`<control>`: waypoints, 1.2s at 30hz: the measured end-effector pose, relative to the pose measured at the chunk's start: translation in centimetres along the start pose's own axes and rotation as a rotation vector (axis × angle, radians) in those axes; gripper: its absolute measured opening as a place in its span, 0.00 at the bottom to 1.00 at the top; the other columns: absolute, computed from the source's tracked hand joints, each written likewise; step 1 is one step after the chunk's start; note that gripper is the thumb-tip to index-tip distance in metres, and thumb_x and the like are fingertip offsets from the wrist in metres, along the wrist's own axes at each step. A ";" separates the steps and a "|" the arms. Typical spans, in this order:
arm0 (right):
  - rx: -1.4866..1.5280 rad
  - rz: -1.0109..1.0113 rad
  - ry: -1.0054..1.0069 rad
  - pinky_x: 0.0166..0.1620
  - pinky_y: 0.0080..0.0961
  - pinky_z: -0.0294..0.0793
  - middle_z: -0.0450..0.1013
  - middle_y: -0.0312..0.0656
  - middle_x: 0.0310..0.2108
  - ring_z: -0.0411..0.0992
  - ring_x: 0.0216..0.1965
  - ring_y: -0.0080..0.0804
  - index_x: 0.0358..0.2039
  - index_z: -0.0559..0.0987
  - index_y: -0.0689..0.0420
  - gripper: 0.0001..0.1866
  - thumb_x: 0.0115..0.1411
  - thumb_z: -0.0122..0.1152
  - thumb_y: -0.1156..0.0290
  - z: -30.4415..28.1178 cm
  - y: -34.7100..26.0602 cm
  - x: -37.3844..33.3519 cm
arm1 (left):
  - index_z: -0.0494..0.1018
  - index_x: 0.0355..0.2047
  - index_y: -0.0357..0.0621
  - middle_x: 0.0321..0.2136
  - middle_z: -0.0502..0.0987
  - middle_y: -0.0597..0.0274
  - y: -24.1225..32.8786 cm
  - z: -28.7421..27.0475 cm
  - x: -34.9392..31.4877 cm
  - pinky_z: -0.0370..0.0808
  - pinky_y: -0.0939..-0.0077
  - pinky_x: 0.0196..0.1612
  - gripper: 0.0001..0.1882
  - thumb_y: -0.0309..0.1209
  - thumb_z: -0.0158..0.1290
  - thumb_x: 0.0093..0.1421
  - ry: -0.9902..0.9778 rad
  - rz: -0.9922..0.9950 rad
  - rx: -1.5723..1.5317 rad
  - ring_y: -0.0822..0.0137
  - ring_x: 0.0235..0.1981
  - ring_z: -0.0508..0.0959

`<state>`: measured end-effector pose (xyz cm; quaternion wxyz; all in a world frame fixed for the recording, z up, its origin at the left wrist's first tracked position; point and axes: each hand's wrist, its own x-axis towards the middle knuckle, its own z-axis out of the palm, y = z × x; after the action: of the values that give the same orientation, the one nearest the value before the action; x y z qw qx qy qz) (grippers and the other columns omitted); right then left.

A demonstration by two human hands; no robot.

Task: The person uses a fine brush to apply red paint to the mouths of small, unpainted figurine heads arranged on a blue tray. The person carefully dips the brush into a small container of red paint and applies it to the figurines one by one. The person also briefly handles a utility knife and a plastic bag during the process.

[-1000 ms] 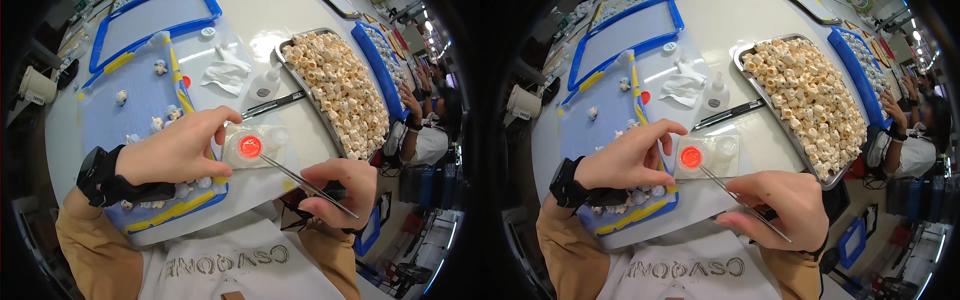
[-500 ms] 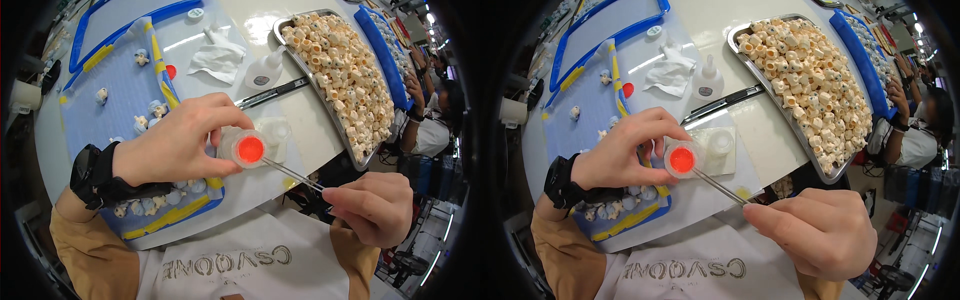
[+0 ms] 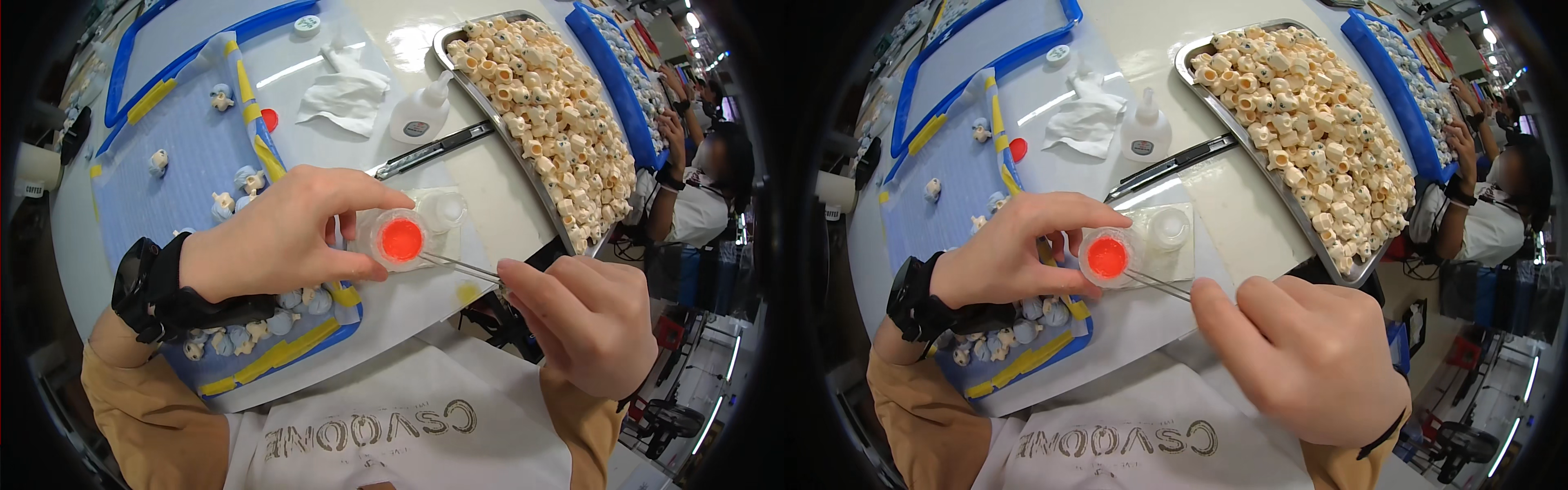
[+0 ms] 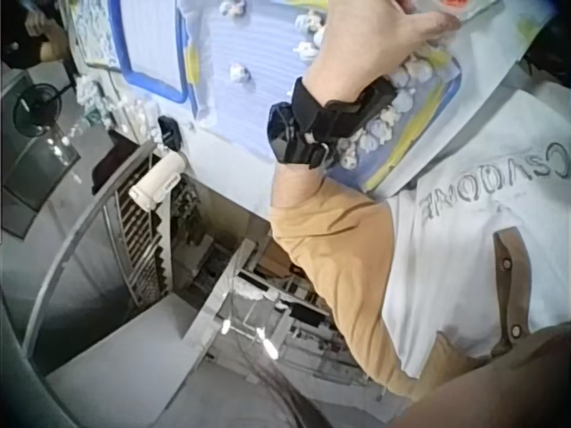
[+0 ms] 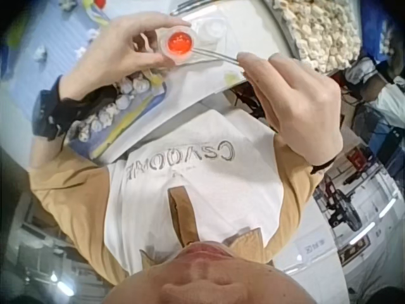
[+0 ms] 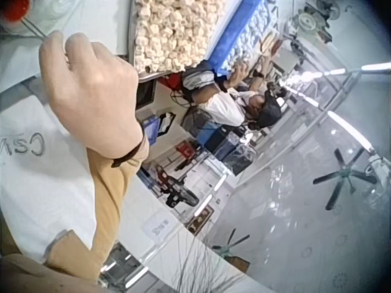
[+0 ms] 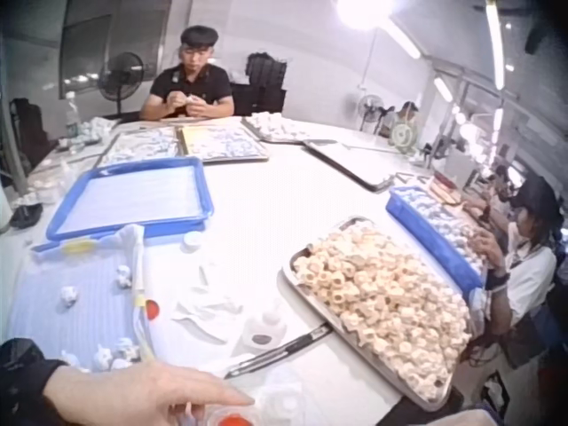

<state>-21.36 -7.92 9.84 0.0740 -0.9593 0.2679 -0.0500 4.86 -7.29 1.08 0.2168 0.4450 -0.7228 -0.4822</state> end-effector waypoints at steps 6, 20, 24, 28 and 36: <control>-0.078 -0.057 0.100 0.14 0.23 0.56 0.59 0.33 0.14 0.60 0.11 0.24 0.31 0.80 0.62 0.13 0.40 0.65 0.77 0.4 -0.7 1.1 | 0.75 0.47 0.42 0.43 0.78 0.58 0.1 -0.3 0.2 0.73 0.76 0.40 0.28 0.26 0.67 0.42 -0.040 -0.035 -0.034 0.66 0.39 0.77; 0.609 0.282 0.319 0.18 0.19 0.63 0.71 0.39 0.18 0.68 0.14 0.27 0.33 0.79 0.63 0.11 0.47 0.65 0.83 7.6 0.0 -2.6 | 0.77 0.43 0.40 0.44 0.76 0.59 -0.1 -0.2 0.5 0.74 0.78 0.38 0.24 0.25 0.66 0.42 -0.048 -0.054 -0.132 0.69 0.39 0.76; 0.688 0.306 0.406 0.18 0.17 0.62 0.70 0.39 0.16 0.65 0.13 0.23 0.35 0.80 0.64 0.12 0.46 0.65 0.84 9.3 -0.4 -3.5 | 0.77 0.43 0.41 0.44 0.76 0.59 -0.3 -0.1 0.6 0.74 0.81 0.33 0.24 0.24 0.66 0.41 -0.036 -0.011 -0.080 0.71 0.37 0.76; 0.609 0.243 0.473 0.17 0.19 0.61 0.69 0.38 0.15 0.64 0.12 0.26 0.35 0.80 0.63 0.14 0.45 0.67 0.83 10.1 -0.5 -4.3 | 0.76 0.43 0.40 0.44 0.76 0.59 -0.5 0.1 0.6 0.74 0.84 0.28 0.24 0.24 0.65 0.42 -0.028 0.008 -0.075 0.72 0.33 0.77; 0.262 0.126 0.570 0.16 0.19 0.58 0.71 0.36 0.16 0.63 0.12 0.26 0.35 0.81 0.62 0.17 0.40 0.70 0.82 9.8 -0.8 -4.5 | 0.76 0.42 0.40 0.43 0.77 0.59 -0.5 0.1 0.6 0.74 0.85 0.26 0.21 0.24 0.63 0.44 -0.020 0.021 -0.058 0.74 0.31 0.77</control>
<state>-23.48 -3.72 0.05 0.1219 -0.8704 0.3279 -0.3464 4.67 -7.81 0.53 0.2275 0.4260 -0.7152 -0.5052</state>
